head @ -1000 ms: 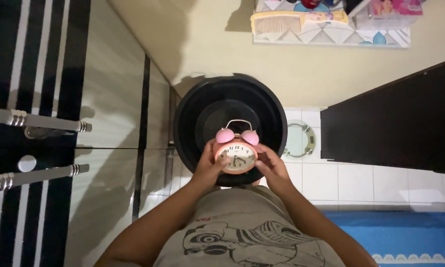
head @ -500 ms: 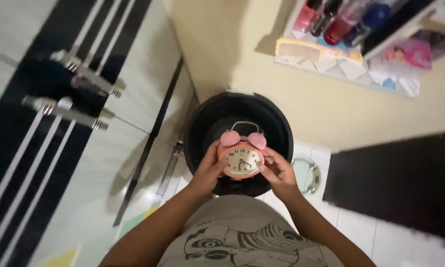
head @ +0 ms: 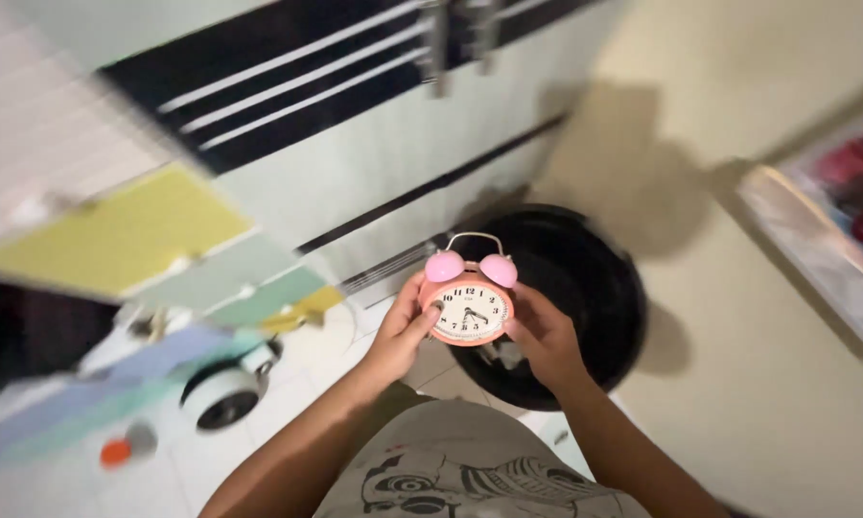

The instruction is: The person picks up several objects including an alarm clock, a small black electronic device, a small round object, a small tin, a handheld fan, and a laptop from a bucket on the floor and places them onto a white plastic cabinet. The person then picks up a blue and black backpack, opens its zippers, and begins to pack small items into it.

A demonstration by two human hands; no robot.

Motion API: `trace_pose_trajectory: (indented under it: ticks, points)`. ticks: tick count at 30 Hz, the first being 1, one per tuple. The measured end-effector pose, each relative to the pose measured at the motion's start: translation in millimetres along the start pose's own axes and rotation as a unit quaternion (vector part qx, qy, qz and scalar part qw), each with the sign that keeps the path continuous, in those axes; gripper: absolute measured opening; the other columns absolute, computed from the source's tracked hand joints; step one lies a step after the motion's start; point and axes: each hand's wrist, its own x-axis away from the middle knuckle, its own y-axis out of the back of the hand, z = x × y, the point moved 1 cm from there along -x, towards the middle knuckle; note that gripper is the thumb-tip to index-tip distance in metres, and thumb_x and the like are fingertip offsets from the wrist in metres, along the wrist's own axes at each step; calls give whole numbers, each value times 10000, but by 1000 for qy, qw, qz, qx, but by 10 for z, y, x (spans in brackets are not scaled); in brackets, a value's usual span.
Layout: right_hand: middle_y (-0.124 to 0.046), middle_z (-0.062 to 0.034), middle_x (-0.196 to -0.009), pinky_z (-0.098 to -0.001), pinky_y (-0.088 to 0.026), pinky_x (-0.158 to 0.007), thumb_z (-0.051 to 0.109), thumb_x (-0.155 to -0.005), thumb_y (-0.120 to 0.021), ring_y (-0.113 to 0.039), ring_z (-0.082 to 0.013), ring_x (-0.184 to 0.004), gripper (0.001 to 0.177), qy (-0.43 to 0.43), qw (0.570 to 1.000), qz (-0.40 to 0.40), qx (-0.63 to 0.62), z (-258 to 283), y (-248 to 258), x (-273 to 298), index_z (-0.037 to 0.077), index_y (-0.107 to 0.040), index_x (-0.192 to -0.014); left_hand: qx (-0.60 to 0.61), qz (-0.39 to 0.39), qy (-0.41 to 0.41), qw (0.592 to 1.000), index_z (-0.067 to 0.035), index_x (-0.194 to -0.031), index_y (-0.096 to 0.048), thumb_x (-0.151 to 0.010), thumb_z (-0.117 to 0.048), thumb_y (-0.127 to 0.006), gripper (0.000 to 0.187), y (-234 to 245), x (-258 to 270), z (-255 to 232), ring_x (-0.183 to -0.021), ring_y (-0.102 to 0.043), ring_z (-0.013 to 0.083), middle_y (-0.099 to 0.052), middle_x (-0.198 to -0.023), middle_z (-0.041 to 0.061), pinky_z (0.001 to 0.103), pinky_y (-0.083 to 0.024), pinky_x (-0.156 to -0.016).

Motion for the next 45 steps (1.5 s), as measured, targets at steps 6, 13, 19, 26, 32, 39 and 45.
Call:
trace_pose_trajectory:
  ticks: [6,13,19,26,32,39,45]
  points:
    - [-725,-226,-1254,-441,-540,-1019,41,-871,-755,-670,-273,-1172,566,-66,985,148,-64,-221,-769,-136,-46,-596,-1407,-41,-146,-56,987,-41,-1576,-342,-1004,-283,-629,684,451,831,-404,-1060,-596,203,-587,-1336,167,337,-566,-831]
    - [-720,-274,-1251,-465,-533,-1026,59,-865,-759,-666,-304,-1186,604,-76,957,272,-70,-12,-1914,-183,-75,-567,-1421,-56,-261,-108,958,-62,-1555,-370,-1003,-306,-598,646,957,1693,-898,-829,-615,134,-632,-1170,137,234,-536,-616]
    - [-748,-214,-1196,-415,-554,-999,49,-854,-765,-699,-242,-1116,612,-34,946,312,-82,371,-2847,-215,-30,-576,-1431,-74,-283,-169,941,-17,-1595,-308,-1027,-263,-582,676,1326,2188,-1736,-1152,-585,216,-565,-1422,208,372,-574,-897]
    - [-681,-238,-1298,-463,-564,-972,-39,-855,-725,-700,-310,-1142,614,97,936,319,-111,674,-3769,-325,-72,-527,-1434,-170,-234,-231,929,9,-1601,-279,-1037,-272,-577,697,1754,2489,-2719,-1409,-437,289,-459,-1556,221,472,-421,-1118]
    - [-672,-306,-1256,-502,-590,-925,-107,-844,-682,-693,-380,-1147,578,190,918,309,-158,1250,-4197,-504,-163,-508,-1392,-198,-201,-259,924,21,-1598,-278,-1035,-290,-572,707,1977,2435,-3281,-1452,-396,299,-439,-1575,217,488,-368,-1158]
    - [-626,-276,-1318,-496,-591,-923,-79,-862,-677,-669,-375,-1192,585,253,903,314,-148,1462,-4375,-1075,-141,-480,-1410,-234,-172,-294,911,31,-1602,-267,-1033,-282,-574,718,2234,2030,-3674,-1458,-397,299,-444,-1564,219,468,-361,-1168]
    - [-599,-285,-1329,-473,-604,-914,-65,-865,-648,-681,-370,-1182,564,269,893,340,-122,1822,-4518,-1624,-192,-475,-1387,-292,-172,-329,882,35,-1596,-281,-1028,-272,-574,709,2436,1550,-3984,-1438,-425,302,-475,-1541,230,479,-400,-1140]
